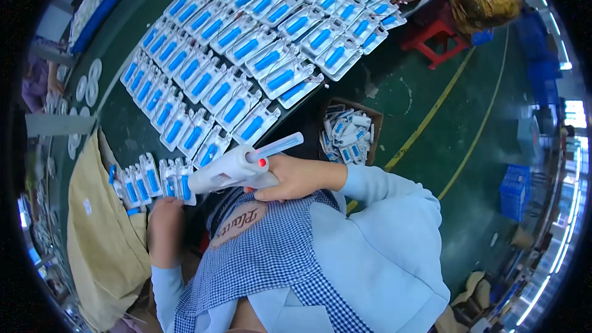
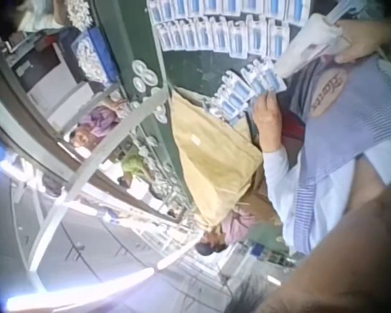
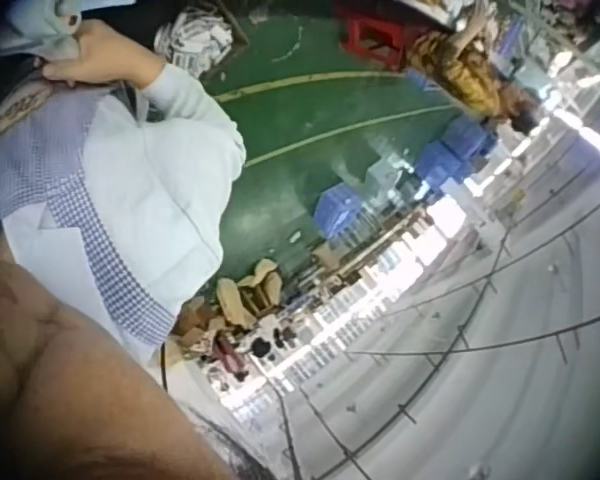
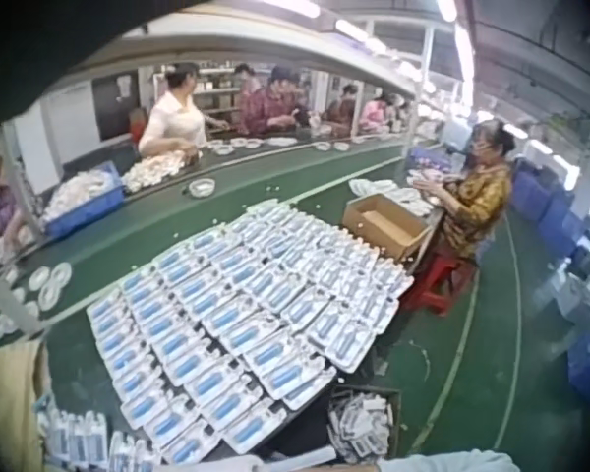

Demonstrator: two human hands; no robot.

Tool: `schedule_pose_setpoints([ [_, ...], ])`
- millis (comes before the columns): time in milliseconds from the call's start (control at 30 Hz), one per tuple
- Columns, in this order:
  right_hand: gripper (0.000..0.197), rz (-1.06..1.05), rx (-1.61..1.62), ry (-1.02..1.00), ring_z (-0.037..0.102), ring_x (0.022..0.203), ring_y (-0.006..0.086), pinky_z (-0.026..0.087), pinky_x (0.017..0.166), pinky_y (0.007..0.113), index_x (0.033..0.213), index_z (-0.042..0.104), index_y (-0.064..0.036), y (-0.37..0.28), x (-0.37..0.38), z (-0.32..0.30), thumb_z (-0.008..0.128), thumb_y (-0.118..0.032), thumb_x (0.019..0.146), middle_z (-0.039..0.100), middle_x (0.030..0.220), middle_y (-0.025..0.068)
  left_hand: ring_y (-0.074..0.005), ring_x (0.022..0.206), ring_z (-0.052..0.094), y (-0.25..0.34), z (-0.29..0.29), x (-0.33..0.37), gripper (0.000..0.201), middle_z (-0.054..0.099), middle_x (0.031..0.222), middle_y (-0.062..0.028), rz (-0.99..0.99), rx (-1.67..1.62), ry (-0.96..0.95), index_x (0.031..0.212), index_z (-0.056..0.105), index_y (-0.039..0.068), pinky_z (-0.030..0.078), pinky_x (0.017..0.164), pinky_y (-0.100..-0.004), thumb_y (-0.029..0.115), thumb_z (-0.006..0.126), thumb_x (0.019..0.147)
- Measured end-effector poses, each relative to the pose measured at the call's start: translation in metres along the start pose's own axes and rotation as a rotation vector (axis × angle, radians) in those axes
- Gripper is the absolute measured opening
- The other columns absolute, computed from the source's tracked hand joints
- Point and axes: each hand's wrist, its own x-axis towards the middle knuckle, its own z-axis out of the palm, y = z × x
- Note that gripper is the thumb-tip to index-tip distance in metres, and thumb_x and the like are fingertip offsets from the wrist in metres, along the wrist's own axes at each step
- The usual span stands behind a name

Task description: Assembling electronic components into plastic housings and securing them with a hot glue gun.

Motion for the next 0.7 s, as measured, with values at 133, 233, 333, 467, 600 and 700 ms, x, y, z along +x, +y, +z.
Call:
schedule_pose_setpoints([
  [133,0.031,0.063,0.261,-0.056,0.055,0.059,0.0089,0.047,0.055,0.024,0.118,0.057,-0.0019,0.001,-0.008,-0.011,0.062,-0.012,0.089,0.064,0.093,0.007,-0.0316,0.073,0.062,0.006,-0.024,0.013,0.02,0.061,0.082,-0.0139,-0.125,-0.217,-0.051,0.087,0.064,0.003,0.05,0.062,-0.0373,-0.007,0.069,0.07],
  [233,0.038,0.016,0.367,-0.084,0.053,0.057,0.0091,0.046,0.053,0.023,0.122,0.052,-0.0012,0.001,-0.02,-0.028,0.062,-0.012,0.088,0.061,0.109,0.0092,-0.0187,0.068,0.061,0.0,-0.054,0.023,0.014,0.061,0.079,-0.0095,-0.397,-0.462,-0.069,0.082,0.064,0.0,0.048,0.059,-0.028,-0.009,0.067,0.073],
  [333,0.041,-0.11,0.429,-0.066,0.052,0.056,0.009,0.046,0.052,0.022,0.125,0.05,-0.0007,0.003,-0.031,-0.039,0.062,-0.011,0.086,0.06,0.114,0.0116,-0.0089,0.062,0.056,-0.017,-0.091,0.047,0.009,0.058,0.077,-0.0024,-0.678,-0.743,0.002,0.08,0.062,0.0,0.046,0.056,-0.0212,-0.009,0.063,0.077],
  [467,0.043,-0.096,0.488,0.052,0.052,0.057,0.0079,0.046,0.052,0.022,0.126,0.049,-0.0005,0.017,-0.042,-0.043,0.063,-0.01,0.086,0.061,0.113,0.0109,-0.0092,0.061,0.054,-0.013,-0.106,0.179,0.01,0.056,0.073,-0.0036,-0.233,-0.43,0.011,0.079,0.06,-0.001,0.042,0.053,-0.0215,-0.009,0.063,0.076],
  [600,0.042,-0.098,0.459,0.016,0.053,0.06,0.0069,0.048,0.055,0.022,0.126,0.05,-0.0008,0.034,-0.041,-0.044,0.063,-0.01,0.088,0.062,0.112,0.007,-0.0191,0.07,0.058,0.052,-0.059,0.341,0.011,0.056,0.077,-0.0097,0.504,-0.158,0.08,0.087,0.062,-0.001,0.046,0.062,-0.0264,-0.007,0.066,0.078],
  [700,0.04,-0.08,0.472,0.021,0.054,0.063,0.0062,0.049,0.057,0.022,0.126,0.05,-0.0016,0.032,-0.04,-0.042,0.063,-0.011,0.089,0.062,0.112,0.0053,-0.0304,0.075,0.062,0.083,0.004,0.441,0.006,0.06,0.081,-0.0118,0.721,0.05,0.131,0.088,0.066,0.004,0.051,0.067,-0.0378,0.008,0.063,0.084],
])
